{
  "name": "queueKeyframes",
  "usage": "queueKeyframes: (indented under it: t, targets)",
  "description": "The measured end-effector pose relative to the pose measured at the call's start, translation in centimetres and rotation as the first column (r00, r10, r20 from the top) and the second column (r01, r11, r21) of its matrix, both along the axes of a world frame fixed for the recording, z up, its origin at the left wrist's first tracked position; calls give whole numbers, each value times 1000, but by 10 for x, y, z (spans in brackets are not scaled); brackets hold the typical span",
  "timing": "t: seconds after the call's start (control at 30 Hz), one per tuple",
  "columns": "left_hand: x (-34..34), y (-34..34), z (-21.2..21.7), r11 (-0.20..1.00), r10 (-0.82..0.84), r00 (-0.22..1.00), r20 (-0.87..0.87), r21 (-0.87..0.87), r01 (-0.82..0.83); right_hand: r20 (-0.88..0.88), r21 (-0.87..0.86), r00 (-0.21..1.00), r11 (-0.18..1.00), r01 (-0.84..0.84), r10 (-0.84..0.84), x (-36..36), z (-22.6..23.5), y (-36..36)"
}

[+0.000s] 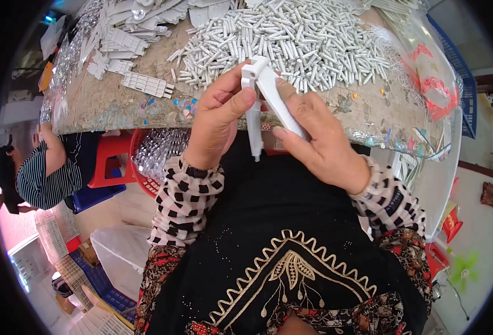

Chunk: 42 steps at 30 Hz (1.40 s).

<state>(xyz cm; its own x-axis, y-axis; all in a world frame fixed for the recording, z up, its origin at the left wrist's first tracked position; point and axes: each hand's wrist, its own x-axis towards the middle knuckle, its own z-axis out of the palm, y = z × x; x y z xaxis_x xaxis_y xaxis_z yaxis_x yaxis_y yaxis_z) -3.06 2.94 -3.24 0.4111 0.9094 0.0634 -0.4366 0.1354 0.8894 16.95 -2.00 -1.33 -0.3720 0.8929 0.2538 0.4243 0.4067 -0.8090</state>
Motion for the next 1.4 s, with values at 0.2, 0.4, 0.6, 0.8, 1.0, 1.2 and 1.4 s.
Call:
queueKeyframes:
  t: [0.2, 0.4, 0.6, 0.8, 1.0, 1.2, 1.4]
  targets:
    - [20, -18, 3, 986, 98, 973, -209, 153, -66, -56, 0, 990, 992, 128, -127, -18, -21, -8]
    - [22, -16, 6, 985, 162, 951, -264, -22, -174, 25, 148, 995, 984, 95, -100, -10, -9, -5]
    - [11, -25, 19, 923, -72, 709, -701, 222, 313, -109, 144, 993, 989, -36, 52, 18, -4, 17]
    - [9, -37, 3, 940, -248, 655, -714, -13, 341, -220, -159, 972, 980, -120, 84, 29, -9, 8]
    - [3, -41, -13, 902, -366, 625, -689, -97, 421, -256, -256, 966, 960, -112, 45, 25, -29, 10]
    - [-3, -36, -21, 887, -461, 727, -509, -241, 394, -280, -330, 960, 938, -106, 10, 21, -38, 17]
    - [-14, -38, -37, 880, -473, 747, -467, -291, 375, -328, -487, 945, 857, -168, -1, 18, -42, 29]
